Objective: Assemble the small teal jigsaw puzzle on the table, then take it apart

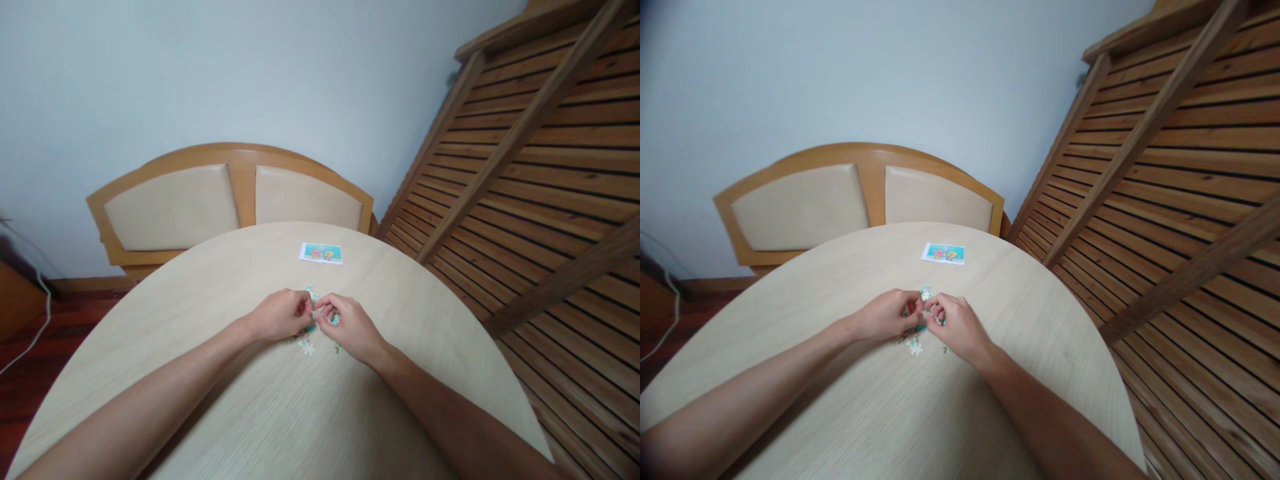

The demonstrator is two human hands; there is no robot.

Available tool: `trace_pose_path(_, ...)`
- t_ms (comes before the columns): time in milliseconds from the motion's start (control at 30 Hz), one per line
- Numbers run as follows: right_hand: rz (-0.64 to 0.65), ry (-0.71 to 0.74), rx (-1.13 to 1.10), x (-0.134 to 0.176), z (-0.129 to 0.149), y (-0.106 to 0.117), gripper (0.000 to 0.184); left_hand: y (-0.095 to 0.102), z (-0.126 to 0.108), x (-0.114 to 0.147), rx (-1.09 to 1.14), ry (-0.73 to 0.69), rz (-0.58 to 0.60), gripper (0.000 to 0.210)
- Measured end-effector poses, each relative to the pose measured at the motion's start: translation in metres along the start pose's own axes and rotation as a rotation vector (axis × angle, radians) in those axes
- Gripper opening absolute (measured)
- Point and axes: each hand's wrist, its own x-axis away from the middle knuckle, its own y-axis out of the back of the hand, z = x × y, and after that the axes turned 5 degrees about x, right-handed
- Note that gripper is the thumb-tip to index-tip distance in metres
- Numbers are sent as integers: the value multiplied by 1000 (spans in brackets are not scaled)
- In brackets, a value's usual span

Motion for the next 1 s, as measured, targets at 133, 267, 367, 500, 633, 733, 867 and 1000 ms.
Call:
trace_pose_path(133, -24, -52, -32, 0, 2, 0, 15, 0, -5, 1, -16, 2, -13, 10)
trace_pose_path(267, -39, -124, -65, 0, 5, 0, 13, 0, -9, 2, -35, 9, -21, 9)
trace_pose_path(367, -40, -135, -41, 1, 8, 0, 12, -2, -12, 3, -73, 20, -40, 9)
trace_pose_path(500, -48, -192, -74, 1, 6, -4, 11, -5, -14, 4, -102, 12, -77, 9)
trace_pose_path(633, -53, -226, -114, 0, 4, -5, 12, -5, -17, 4, -96, 8, -93, 9)
trace_pose_path(733, -59, -149, -89, -1, 8, -2, 11, -5, -19, 4, -87, 29, -94, 9)
trace_pose_path(867, -71, -55, -30, 0, 11, 2, 9, -4, -18, 4, -94, 39, -107, 12)
trace_pose_path(1000, -96, -15, -70, 0, 5, 0, 7, -1, -13, 4, -124, -49, -127, 13)
